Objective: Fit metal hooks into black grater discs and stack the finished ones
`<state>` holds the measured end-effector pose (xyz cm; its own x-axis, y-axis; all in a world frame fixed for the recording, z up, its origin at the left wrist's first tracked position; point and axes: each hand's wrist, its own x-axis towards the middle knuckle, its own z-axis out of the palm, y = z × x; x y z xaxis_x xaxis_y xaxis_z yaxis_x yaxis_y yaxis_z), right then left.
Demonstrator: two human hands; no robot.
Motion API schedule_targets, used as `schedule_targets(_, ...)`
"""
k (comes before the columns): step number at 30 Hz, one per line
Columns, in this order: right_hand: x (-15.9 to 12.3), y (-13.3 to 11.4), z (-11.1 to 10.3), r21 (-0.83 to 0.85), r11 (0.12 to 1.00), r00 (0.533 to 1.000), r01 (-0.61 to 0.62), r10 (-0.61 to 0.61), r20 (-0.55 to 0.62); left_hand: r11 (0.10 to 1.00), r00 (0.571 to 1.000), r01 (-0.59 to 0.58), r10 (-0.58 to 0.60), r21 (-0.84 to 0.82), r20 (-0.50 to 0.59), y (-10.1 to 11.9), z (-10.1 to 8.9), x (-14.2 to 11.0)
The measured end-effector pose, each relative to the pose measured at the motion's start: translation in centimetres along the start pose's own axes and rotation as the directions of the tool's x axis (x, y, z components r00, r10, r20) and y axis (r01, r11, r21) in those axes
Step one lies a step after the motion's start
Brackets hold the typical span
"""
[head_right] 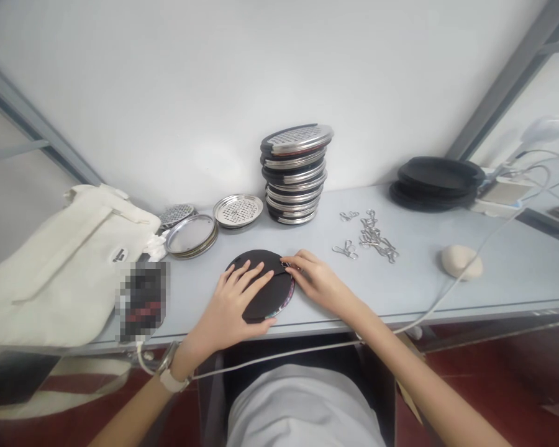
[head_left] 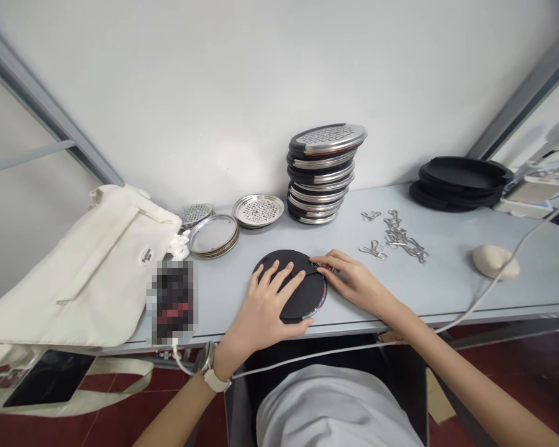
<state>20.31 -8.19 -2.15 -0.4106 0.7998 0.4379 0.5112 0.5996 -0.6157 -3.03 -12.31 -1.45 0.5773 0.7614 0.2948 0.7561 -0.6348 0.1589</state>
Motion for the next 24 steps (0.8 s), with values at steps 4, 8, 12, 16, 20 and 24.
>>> schedule_targets(4,0.09,-0.06,-0.04,-0.025,1.000,1.000,-0.001,0.002,0.019,1.000,1.000,0.008,-0.008,-0.007,0.016,0.02,-0.05,-0.03)
schedule_targets(8,0.11,-0.01,-0.04,-0.040,0.999,0.999,-0.012,0.013,0.029,1.000,1.000,0.014,-0.014,-0.012,0.025,0.04,-0.08,-0.06)
schedule_targets(12,0.05,0.03,-0.01,-0.028,0.999,0.999,-0.033,0.034,0.033,1.000,1.000,0.013,-0.013,-0.013,0.025,0.07,-0.09,-0.02)
schedule_targets(16,-0.05,0.12,0.04,-0.011,0.997,0.996,-0.080,0.081,0.030,1.000,1.000,0.008,-0.008,-0.005,0.015,0.06,-0.08,0.03)
schedule_targets(20,-0.08,0.13,0.06,0.032,0.993,0.993,-0.114,0.113,0.036,1.000,1.000,0.011,-0.010,-0.006,0.016,-0.01,-0.03,-0.01)
schedule_targets(24,0.03,-0.12,-0.08,0.062,0.992,0.994,-0.110,0.109,0.018,1.000,1.000,0.015,-0.015,-0.006,0.013,-0.02,0.03,-0.05)
